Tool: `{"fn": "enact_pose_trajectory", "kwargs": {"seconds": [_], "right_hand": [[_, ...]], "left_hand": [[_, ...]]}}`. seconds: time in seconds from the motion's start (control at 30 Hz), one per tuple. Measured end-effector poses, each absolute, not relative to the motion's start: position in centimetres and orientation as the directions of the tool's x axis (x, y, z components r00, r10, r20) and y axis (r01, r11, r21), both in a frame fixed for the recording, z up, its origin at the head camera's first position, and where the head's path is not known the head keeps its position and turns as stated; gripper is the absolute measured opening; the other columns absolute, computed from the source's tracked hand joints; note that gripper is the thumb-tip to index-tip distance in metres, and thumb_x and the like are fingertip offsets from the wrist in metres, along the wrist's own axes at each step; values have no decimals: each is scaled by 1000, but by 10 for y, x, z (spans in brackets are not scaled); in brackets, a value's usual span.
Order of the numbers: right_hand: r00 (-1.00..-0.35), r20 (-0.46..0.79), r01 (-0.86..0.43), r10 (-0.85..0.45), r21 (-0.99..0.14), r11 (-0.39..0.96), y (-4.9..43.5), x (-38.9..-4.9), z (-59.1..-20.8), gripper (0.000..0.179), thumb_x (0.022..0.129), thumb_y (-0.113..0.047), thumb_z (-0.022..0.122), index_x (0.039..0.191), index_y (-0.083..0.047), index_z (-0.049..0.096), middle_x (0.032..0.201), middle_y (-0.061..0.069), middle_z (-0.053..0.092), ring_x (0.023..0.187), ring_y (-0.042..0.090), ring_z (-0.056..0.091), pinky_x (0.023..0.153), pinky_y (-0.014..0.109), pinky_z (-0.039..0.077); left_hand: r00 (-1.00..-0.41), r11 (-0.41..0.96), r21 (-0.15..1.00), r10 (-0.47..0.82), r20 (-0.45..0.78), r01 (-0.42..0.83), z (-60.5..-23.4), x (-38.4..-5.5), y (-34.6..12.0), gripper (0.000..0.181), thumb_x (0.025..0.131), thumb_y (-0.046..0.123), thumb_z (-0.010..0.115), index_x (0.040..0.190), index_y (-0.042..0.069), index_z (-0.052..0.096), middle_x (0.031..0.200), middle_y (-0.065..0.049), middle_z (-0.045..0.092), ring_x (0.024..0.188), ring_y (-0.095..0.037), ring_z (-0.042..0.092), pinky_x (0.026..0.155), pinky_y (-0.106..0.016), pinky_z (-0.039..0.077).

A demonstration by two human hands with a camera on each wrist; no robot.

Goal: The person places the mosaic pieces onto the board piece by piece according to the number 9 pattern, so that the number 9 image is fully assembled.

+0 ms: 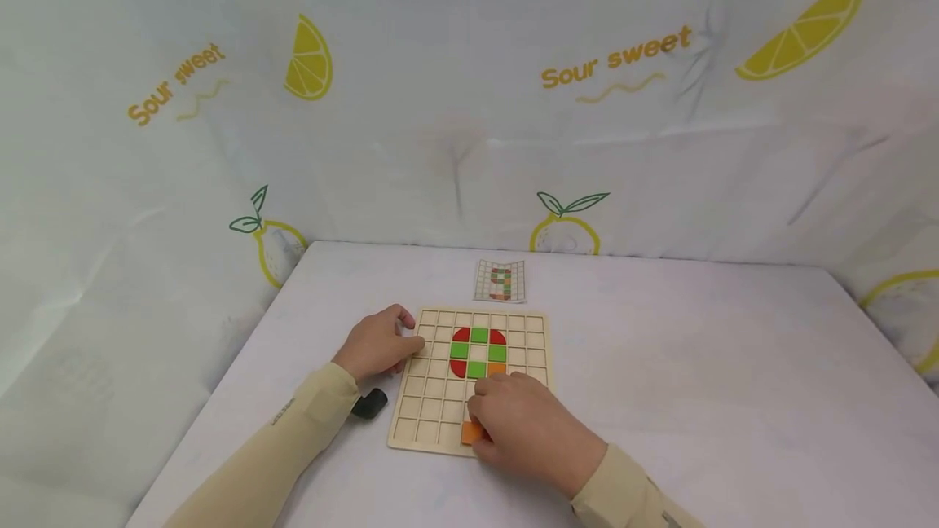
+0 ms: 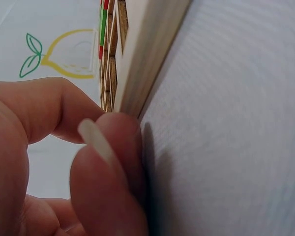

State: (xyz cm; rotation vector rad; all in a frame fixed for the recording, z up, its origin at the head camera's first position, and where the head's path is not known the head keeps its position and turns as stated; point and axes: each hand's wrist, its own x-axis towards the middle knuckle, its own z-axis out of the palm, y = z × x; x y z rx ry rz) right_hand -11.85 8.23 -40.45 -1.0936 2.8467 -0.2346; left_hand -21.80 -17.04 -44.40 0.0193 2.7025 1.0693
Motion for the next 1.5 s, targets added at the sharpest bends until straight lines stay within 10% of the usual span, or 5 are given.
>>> {"fn": "enact_pose_trajectory", "kwargs": {"seconds": [0.93, 1.5], "right_hand": [[-768, -9, -630, -641, -171, 757, 93, -120, -399, 12, 86, -30, 87, 88, -22, 77, 82, -16, 59, 74, 3, 47, 71, 30, 50], [-855, -144, -465, -498, -210, 860, 212, -61, -403, 17, 88, -37, 88, 101, -33, 77, 98, -24, 60, 85, -5, 52, 77, 31, 58]], "left_hand": [[-970, 724, 684, 93, -224, -89, -443, -218, -171, 33, 94, 31, 75, 118, 12, 63, 60, 0, 63, 51, -14, 58, 56, -28, 46], [-963, 749, 656, 95, -251, -97, -440, -214, -170, 34, 95, 31, 72, 122, 12, 62, 61, -3, 64, 53, -16, 57, 61, -29, 46]]}}
